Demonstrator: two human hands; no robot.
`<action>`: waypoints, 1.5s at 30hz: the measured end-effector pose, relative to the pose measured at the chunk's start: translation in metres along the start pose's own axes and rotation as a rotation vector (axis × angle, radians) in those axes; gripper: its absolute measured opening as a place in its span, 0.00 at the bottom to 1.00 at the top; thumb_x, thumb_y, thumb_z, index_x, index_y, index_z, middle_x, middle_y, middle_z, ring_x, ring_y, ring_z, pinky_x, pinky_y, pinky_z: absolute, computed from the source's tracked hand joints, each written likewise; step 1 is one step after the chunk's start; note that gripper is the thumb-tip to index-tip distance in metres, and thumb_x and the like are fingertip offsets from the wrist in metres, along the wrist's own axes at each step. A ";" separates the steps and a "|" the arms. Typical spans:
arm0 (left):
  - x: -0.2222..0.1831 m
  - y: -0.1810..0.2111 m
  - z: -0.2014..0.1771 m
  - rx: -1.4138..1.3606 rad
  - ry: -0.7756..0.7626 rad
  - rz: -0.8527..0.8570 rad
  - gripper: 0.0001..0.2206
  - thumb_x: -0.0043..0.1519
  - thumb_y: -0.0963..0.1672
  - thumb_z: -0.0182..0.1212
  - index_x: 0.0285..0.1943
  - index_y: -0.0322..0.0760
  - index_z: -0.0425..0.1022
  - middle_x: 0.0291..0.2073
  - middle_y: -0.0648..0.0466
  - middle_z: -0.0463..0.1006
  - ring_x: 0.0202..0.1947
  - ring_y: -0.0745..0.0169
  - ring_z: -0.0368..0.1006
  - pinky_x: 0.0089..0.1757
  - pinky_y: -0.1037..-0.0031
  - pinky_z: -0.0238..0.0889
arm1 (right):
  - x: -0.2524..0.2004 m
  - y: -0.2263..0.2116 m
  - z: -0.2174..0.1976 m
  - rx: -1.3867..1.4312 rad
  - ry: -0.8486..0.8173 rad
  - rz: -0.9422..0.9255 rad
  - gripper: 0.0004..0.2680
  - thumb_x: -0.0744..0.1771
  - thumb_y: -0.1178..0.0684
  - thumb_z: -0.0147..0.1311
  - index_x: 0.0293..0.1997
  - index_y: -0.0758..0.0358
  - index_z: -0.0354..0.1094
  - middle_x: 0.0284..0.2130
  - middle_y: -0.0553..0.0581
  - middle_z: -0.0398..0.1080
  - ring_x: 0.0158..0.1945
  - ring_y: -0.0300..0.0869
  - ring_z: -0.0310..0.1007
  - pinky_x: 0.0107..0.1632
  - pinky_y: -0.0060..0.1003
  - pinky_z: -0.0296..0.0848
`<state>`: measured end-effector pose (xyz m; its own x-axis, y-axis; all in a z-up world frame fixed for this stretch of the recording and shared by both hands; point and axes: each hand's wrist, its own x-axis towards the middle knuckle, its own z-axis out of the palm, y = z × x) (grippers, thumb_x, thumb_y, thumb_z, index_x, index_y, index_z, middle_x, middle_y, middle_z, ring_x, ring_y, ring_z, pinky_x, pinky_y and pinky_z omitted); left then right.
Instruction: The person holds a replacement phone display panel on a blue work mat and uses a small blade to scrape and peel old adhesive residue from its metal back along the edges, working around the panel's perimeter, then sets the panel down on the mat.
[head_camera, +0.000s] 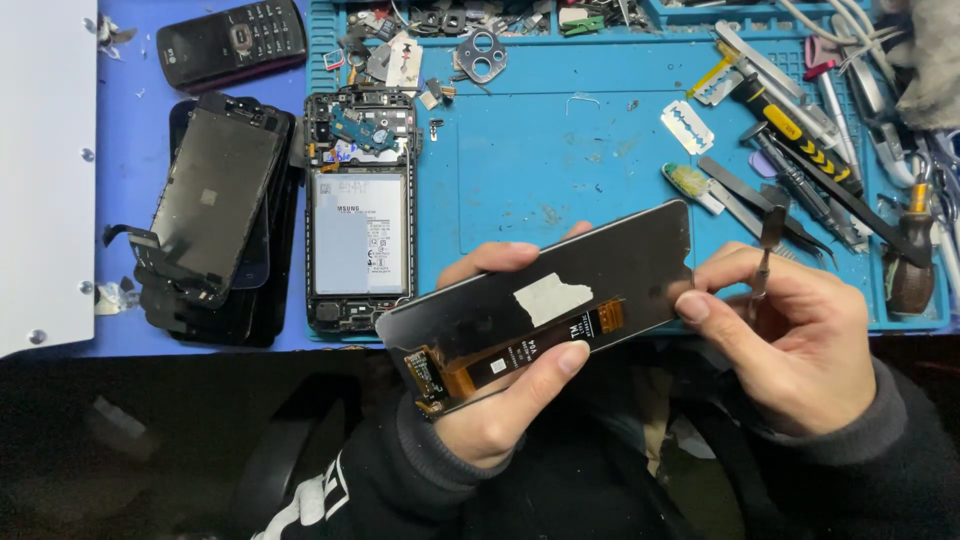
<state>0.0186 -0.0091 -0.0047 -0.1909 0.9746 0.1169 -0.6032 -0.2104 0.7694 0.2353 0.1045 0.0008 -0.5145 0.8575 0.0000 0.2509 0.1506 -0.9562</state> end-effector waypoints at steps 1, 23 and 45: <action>0.000 0.001 -0.002 0.000 0.000 0.000 0.28 0.65 0.31 0.58 0.72 0.35 0.53 0.73 0.30 0.63 0.74 0.44 0.63 0.71 0.56 0.61 | 0.000 -0.001 0.000 0.000 0.000 0.000 0.02 0.67 0.65 0.57 0.41 0.72 0.70 0.36 0.55 0.73 0.37 0.32 0.69 0.35 0.22 0.68; 0.011 0.007 -0.010 0.029 -0.136 -0.130 0.32 0.65 0.37 0.55 0.79 0.30 0.46 0.72 0.37 0.64 0.73 0.52 0.61 0.70 0.61 0.54 | 0.021 0.036 -0.009 0.116 0.108 0.149 0.07 0.67 0.60 0.58 0.46 0.72 0.74 0.36 0.56 0.77 0.36 0.35 0.73 0.38 0.28 0.72; 0.001 0.010 -0.011 -0.067 -0.099 -0.076 0.43 0.72 0.46 0.57 0.87 0.44 0.25 0.83 0.40 0.40 0.80 0.41 0.50 0.71 0.50 0.57 | 0.027 -0.010 0.002 0.443 0.236 0.252 0.10 0.70 0.60 0.51 0.57 0.71 0.67 0.25 0.46 0.65 0.17 0.27 0.48 0.20 0.25 0.46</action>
<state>0.0042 -0.0114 -0.0036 -0.0677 0.9900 0.1237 -0.6637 -0.1373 0.7353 0.2170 0.1253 0.0093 -0.2735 0.9346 -0.2273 -0.0526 -0.2505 -0.9667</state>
